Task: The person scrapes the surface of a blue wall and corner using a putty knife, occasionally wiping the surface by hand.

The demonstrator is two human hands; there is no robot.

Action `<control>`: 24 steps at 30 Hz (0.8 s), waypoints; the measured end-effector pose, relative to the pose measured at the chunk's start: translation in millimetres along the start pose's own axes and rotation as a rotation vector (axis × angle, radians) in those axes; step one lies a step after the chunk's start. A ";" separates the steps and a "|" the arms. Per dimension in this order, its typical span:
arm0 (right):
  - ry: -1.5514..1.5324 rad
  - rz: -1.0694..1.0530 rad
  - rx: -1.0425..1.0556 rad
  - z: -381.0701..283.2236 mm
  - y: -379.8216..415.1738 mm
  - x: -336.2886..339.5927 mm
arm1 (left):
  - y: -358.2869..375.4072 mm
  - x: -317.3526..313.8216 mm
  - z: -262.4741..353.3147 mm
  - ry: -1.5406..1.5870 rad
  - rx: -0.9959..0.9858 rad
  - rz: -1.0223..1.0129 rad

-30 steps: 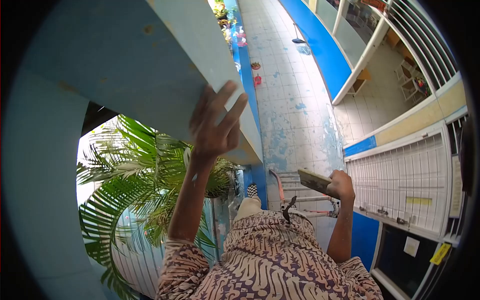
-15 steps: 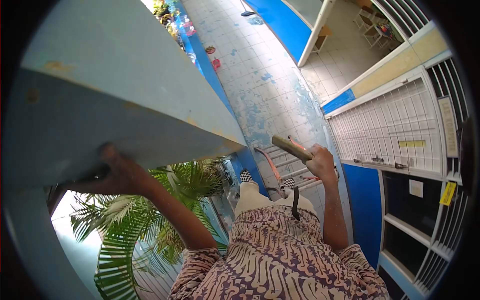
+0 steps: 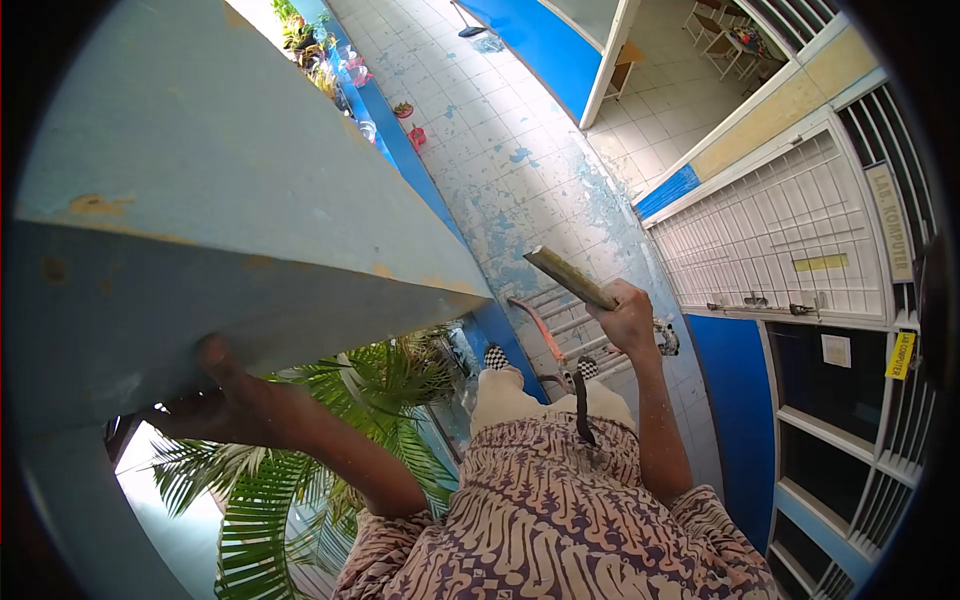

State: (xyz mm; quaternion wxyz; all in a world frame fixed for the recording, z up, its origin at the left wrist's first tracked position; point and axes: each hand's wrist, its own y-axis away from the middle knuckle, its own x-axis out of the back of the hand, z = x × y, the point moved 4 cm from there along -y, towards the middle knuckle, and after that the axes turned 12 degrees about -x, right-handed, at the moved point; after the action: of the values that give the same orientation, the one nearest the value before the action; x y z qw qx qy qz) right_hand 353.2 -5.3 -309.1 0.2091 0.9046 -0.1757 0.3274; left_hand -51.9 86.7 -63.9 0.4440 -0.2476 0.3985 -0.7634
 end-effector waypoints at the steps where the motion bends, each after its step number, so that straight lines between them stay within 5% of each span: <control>1: -0.020 -0.007 0.027 0.2 -1.0 -0.7 | -0.2 1.4 -2.6 -0.045 0.009 -0.001; 11: -0.050 -0.014 0.089 40.8 -1.0 33.8 | -5.8 -8.3 -10.2 -0.081 -0.107 0.041; 13: -0.025 -0.006 0.067 62.8 -10.0 47.4 | -13.2 -14.9 4.4 -0.148 -0.132 0.086; 15: -0.058 -0.010 0.115 72.2 -14.0 60.8 | -27.1 -21.9 18.4 -0.408 -0.417 0.057; 17: -0.052 -0.001 0.084 77.6 -19.1 75.1 | -34.9 -33.6 15.9 -0.516 -0.329 0.089; 24: -0.665 -0.173 0.065 26.8 -47.5 72.7 | -26.2 -46.1 18.0 -0.514 -0.283 0.171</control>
State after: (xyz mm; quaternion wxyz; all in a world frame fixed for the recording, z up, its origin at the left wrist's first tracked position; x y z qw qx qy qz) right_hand 441.4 8.7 -292.0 0.1385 0.9795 -0.1466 0.0009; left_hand -29.0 127.6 -33.2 0.5541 -0.4575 0.3947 -0.5726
